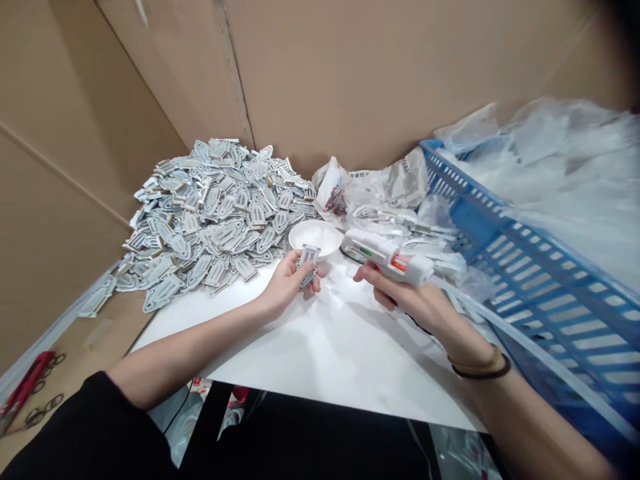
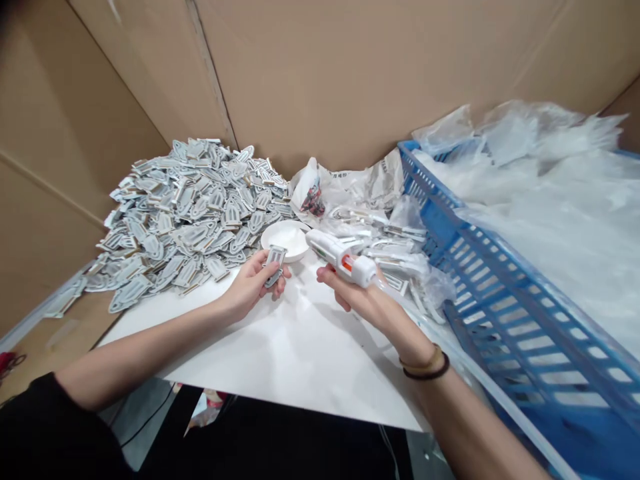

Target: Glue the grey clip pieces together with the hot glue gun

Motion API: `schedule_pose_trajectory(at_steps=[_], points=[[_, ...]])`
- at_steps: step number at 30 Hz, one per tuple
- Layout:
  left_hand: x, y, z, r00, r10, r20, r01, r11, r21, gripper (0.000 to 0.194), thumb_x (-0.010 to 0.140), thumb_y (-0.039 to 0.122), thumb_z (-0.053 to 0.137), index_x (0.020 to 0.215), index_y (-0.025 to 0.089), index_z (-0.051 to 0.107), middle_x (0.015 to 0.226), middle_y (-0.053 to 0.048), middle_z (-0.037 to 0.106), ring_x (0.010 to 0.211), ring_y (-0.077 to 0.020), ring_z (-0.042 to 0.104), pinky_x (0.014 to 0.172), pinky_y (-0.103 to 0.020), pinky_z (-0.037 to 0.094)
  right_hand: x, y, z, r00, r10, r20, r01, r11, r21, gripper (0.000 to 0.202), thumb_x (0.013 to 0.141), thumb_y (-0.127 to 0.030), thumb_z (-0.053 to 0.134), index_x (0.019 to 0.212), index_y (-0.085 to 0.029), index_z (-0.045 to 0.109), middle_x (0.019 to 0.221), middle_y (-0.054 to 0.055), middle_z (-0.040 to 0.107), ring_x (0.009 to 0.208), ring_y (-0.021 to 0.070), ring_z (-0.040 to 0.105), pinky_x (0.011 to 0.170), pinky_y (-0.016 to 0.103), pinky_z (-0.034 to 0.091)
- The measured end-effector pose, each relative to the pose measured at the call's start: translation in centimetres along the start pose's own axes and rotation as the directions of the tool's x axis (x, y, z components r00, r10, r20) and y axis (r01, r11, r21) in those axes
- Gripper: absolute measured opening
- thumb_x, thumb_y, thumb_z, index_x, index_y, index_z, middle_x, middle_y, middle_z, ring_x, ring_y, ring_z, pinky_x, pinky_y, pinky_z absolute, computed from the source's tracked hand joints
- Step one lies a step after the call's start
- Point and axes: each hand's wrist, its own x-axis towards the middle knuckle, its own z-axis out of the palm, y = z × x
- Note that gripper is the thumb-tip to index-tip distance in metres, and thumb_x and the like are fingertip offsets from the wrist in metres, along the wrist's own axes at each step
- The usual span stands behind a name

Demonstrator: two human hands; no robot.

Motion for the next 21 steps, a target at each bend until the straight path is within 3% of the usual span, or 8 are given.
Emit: schedule_pose_trajectory(at_steps=[6,11,16,19,21], points=[[-0.63,-0.07,0.47,0.999,0.039,-0.001,-0.039,0.996,-0.078,0.021,0.097,0.035,0.055,0.099,0.020,0.040,0.080,-0.001,0.064,0.048,-0.0081,0.050,0.042,-0.019,0.031,-0.55,-0.04,0.85,0.996,-0.049,0.080,0.040,0.993,0.108,0.038,0.091,-0.057,0.052,0.091,-0.023,0.070,0.043,-0.002,0.047,0.044,0.0157,0.042,0.051,0.032,0.032],[-0.73,0.48,0.72,1.000,0.022,-0.022,-0.025,0.983,-0.184,0.009,0.100,0.025,0.049,0.101,0.016,0.047,0.099,-0.011,0.070,0.062,-0.0111,0.058,0.051,-0.022,0.040,-0.30,0.64,0.74,0.997,-0.056,0.050,0.049,0.990,0.132,0.040,0.093,-0.058,0.049,0.094,-0.024,0.070,0.044,0.000,0.049,0.045,0.0170,0.044,0.051,0.033,0.036],[-0.54,0.58,0.63,1.000,0.027,0.009,-0.023,0.964,-0.266,0.015,0.097,0.023,0.059,0.104,0.012,0.052,0.110,-0.017,0.071,0.076,-0.0149,0.068,0.069,-0.025,0.053,-0.34,0.69,0.50,0.995,-0.044,0.091,0.035,0.994,0.101,0.039,0.094,-0.057,0.049,0.092,-0.025,0.070,0.046,0.000,0.051,0.047,0.0176,0.046,0.051,0.033,0.038],[-0.50,0.36,0.64,0.999,0.050,0.017,-0.045,0.970,-0.240,0.020,0.096,0.029,0.062,0.102,0.013,0.052,0.107,-0.014,0.072,0.079,-0.0159,0.071,0.070,-0.026,0.055,-0.51,0.46,0.59,0.995,-0.031,0.099,0.022,0.996,0.089,0.038,0.094,-0.057,0.049,0.092,-0.025,0.071,0.047,0.000,0.052,0.048,0.0176,0.048,0.050,0.032,0.038],[-0.57,0.21,0.63,0.999,0.053,0.011,-0.050,0.980,-0.193,0.025,0.095,0.035,0.063,0.099,0.015,0.049,0.092,-0.009,0.072,0.069,-0.0147,0.070,0.062,-0.024,0.055,-0.55,0.40,0.67,0.995,-0.029,0.099,0.020,0.995,0.095,0.038,0.093,-0.057,0.050,0.092,-0.025,0.071,0.046,0.000,0.051,0.047,0.0176,0.048,0.050,0.032,0.038]])
